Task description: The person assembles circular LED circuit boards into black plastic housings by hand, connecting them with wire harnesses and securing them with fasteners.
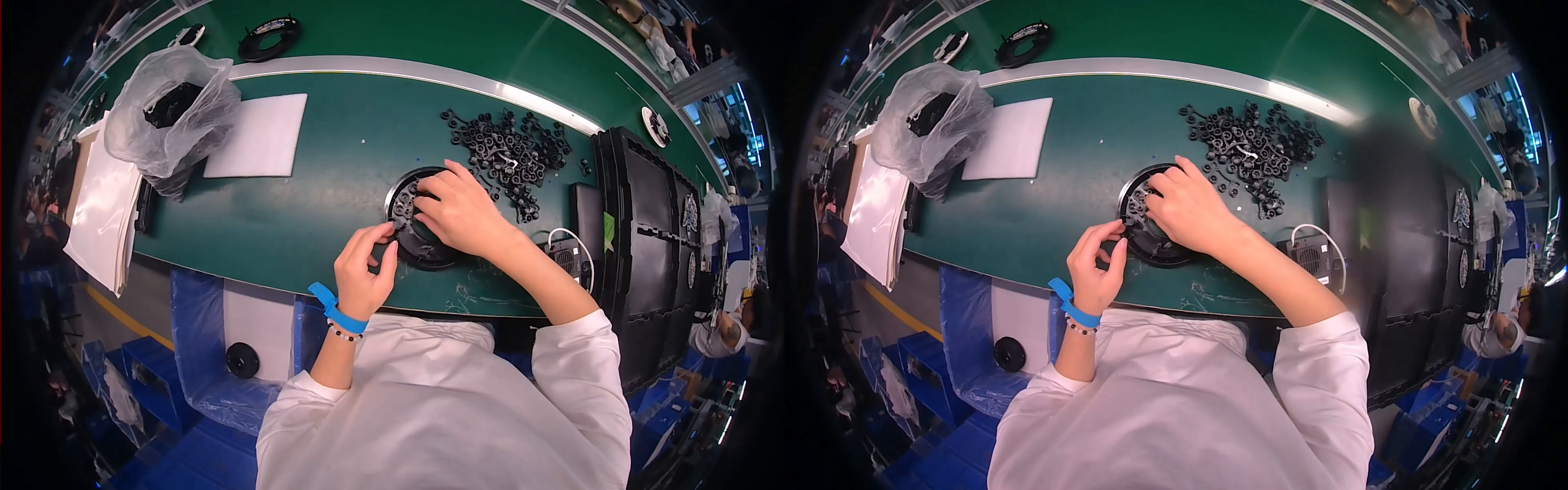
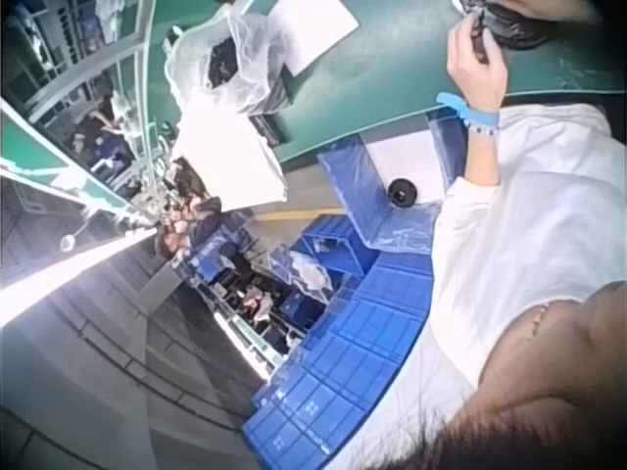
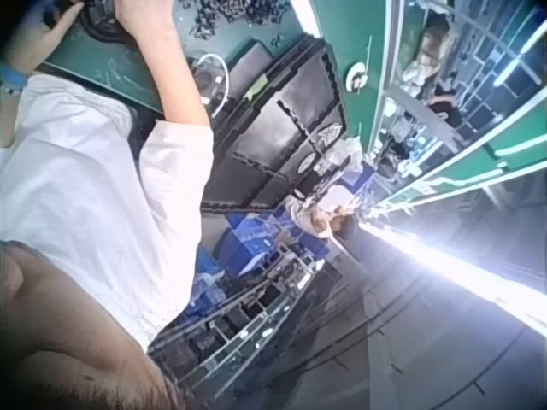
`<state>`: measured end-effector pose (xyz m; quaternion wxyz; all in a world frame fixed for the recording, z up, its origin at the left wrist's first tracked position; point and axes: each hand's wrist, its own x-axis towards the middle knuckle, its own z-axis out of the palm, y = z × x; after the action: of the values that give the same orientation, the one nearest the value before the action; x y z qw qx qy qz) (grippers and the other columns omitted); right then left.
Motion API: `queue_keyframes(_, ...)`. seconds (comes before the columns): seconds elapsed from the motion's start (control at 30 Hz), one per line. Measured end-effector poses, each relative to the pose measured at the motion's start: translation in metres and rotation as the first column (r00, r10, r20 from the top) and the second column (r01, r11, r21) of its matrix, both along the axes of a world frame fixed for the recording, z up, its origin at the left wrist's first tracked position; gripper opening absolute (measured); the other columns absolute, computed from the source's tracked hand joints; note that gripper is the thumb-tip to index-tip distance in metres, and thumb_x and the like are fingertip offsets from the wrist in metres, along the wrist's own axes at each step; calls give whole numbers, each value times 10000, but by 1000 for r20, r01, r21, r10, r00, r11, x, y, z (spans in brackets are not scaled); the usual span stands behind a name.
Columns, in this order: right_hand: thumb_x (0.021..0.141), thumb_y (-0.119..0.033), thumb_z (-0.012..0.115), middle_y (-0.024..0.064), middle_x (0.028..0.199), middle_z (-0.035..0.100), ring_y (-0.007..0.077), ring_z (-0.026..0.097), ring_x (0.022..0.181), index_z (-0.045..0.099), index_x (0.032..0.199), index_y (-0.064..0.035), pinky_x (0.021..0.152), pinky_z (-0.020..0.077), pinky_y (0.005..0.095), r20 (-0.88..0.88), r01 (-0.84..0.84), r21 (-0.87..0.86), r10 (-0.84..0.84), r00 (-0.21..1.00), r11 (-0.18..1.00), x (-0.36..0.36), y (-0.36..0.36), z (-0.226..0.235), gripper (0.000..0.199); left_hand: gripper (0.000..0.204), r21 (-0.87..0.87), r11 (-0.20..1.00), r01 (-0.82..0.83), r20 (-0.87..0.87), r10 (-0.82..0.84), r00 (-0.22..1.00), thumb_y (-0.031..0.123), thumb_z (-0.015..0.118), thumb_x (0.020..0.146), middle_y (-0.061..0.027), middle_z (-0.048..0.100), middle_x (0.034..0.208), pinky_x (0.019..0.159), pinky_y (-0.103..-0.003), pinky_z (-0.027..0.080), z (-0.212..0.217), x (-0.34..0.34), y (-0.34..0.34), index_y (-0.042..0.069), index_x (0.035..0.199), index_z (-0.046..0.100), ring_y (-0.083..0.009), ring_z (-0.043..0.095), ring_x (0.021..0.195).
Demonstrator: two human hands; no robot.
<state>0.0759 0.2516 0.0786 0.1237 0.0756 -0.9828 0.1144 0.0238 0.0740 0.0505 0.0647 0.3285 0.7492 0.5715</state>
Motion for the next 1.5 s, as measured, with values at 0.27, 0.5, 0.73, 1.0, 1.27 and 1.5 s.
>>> queue_keyframes(0.27,667,-135,652,74,921,562,237,522,900,600,819,-42,940,345,459,-48,-15,-22,14,999,1000,-5,-3,-2,186,232,7,1000,-9,-3,9,1000,-37,575,739,-81,600,862,486,-181,409,0,0,-4,-2,968,589,-110,583,726)
queue_keyframes(0.5,609,-208,670,74,887,584,216,546,882,591,792,-64,909,321,461,121,4,56,-11,993,998,2,2,7,246,233,-13,999,29,12,-29,999,-11,598,736,-83,594,885,492,-210,430,3,1,10,22,966,594,-141,582,732)
queue_keyframes(0.73,657,-166,654,73,948,562,230,541,880,583,835,-61,904,370,451,-363,182,45,-153,919,982,83,41,108,218,290,-54,999,7,-97,-12,995,-20,599,732,-97,497,1085,490,-195,390,-7,-4,-12,-9,1017,548,-128,544,761)
queue_keyframes(1.0,719,-137,559,136,831,607,302,579,831,644,790,-66,735,469,372,-243,989,143,-968,67,32,368,224,128,131,270,-86,996,10,-117,-20,993,-4,562,794,-70,503,1094,515,-178,373,-34,-13,-10,-6,1060,523,-85,513,713)
queue_keyframes(1.27,746,-155,569,174,1196,462,335,446,1114,455,1159,-31,947,360,422,21,885,195,-900,-435,-423,462,316,18,446,233,-95,990,-105,-134,92,987,49,634,769,-73,575,832,543,-216,411,-11,-7,-4,-11,983,560,-126,537,674)
queue_keyframes(1.5,711,-117,591,132,872,613,306,563,873,606,877,-58,733,470,390,-259,917,271,-940,-222,-291,472,314,21,176,197,-60,988,-139,-119,131,984,33,621,778,-68,575,826,574,-220,432,-21,-7,-4,-7,962,564,-124,539,688)
